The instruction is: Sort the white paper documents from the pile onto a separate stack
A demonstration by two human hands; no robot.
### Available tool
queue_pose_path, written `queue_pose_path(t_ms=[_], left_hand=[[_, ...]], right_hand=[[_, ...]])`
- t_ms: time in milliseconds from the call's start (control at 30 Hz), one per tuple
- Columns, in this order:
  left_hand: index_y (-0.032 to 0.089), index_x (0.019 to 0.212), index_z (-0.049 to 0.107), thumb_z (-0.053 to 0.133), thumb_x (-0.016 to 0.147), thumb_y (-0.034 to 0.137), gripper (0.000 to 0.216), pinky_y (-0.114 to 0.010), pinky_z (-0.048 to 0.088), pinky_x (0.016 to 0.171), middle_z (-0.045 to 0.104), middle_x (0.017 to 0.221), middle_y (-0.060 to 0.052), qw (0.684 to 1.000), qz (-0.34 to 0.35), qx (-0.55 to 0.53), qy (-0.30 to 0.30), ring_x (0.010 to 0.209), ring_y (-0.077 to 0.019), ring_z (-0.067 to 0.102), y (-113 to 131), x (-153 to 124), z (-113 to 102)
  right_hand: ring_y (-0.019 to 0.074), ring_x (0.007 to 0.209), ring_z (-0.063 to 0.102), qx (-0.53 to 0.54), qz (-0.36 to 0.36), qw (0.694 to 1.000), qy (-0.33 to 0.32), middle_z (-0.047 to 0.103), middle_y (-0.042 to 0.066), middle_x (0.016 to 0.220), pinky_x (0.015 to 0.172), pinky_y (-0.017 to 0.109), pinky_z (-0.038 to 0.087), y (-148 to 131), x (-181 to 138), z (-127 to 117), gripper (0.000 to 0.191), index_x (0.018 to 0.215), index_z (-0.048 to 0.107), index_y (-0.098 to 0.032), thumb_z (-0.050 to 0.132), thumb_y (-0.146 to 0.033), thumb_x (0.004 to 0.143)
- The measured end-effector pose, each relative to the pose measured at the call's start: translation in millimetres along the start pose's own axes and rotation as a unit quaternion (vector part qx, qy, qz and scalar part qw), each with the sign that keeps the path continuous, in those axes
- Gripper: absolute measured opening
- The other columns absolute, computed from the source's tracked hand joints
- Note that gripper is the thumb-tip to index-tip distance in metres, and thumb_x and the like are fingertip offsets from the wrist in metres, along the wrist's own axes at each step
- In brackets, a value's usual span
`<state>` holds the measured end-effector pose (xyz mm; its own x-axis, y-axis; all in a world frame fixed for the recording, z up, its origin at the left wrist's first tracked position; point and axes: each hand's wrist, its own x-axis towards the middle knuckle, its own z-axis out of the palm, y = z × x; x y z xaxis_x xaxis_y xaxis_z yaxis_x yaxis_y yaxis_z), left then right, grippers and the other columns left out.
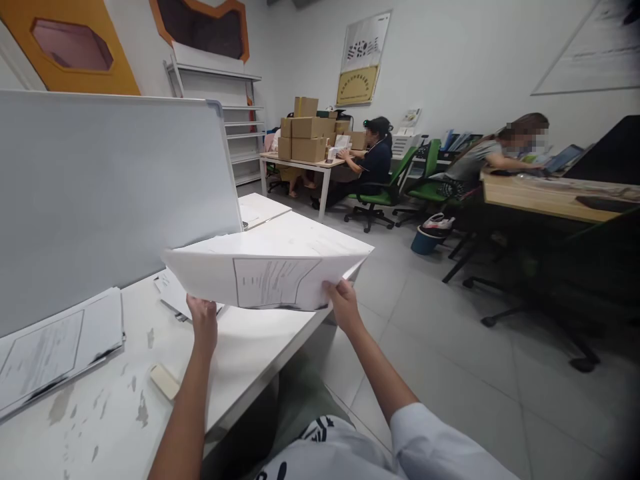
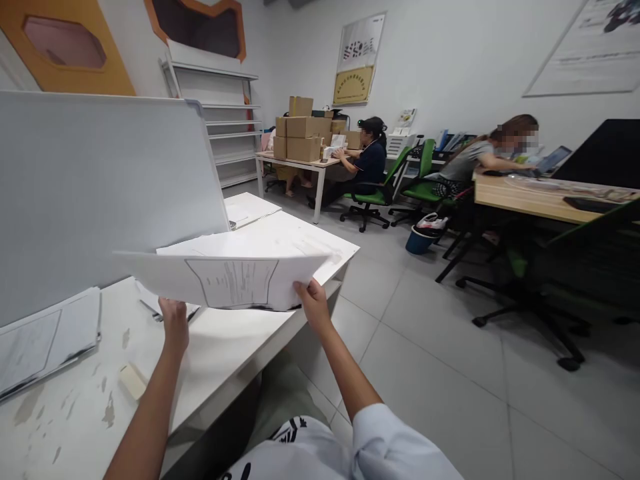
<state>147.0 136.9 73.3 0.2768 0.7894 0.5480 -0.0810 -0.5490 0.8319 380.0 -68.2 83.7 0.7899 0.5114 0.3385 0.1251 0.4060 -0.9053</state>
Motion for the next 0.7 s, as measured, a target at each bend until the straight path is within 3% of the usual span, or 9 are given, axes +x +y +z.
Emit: queue_pose_path(t_ms=[133,300,500,700], left_hand=[[0.019,0.121,0.050,0.039,0.087,0.063,0.057,-0.036,0.044,0.099,0.060,0.120,-0.012,0.998,-0.043,-0.006,0.054,0.115,-0.0215,0.056,-11,-3,-2],[0.016,0.103,0.059,0.054,0.082,0.056,0.045,-0.035,0.048,0.092,0.068,0.103,-0.009,0.995,-0.103,0.003,0.005,0.102,-0.0222,0.061,-15,-9,3],[0.017,0.105,0.059,0.056,0.083,0.056,0.045,-0.037,0.044,0.095,0.065,0.104,-0.009,0.994,-0.061,0.041,0.079,0.105,-0.0229,0.058,-13,-19,15],[0.020,0.091,0.048,0.053,0.076,0.070,0.053,-0.031,0.045,0.076,0.050,0.082,0.000,0.989,-0.032,0.054,0.136,0.078,-0.0162,0.051,-24,-16,12]], right_hand=[[0.0255,0.098,0.061,0.031,0.060,0.997,0.026,0.072,0.005,0.096,0.088,0.038,0.047,31,0,-3,0.035,0.093,0.068,-0.021,0.071,-0.046,0.070],[0.0238,0.095,0.061,0.020,0.072,0.997,-0.018,0.071,0.005,0.097,0.089,0.035,0.046,41,-7,-15,0.036,0.095,0.067,-0.020,0.072,-0.044,0.068],[0.0192,0.087,0.060,0.017,0.009,1.000,0.005,0.066,0.004,0.092,0.080,0.030,0.048,32,-27,-5,0.026,0.097,0.059,-0.022,0.064,-0.041,0.081],[0.0237,0.106,0.057,0.007,0.013,1.000,0.013,0.063,0.008,0.110,0.096,0.039,0.043,45,-43,3,0.039,0.113,0.054,-0.022,0.063,-0.043,0.081]])
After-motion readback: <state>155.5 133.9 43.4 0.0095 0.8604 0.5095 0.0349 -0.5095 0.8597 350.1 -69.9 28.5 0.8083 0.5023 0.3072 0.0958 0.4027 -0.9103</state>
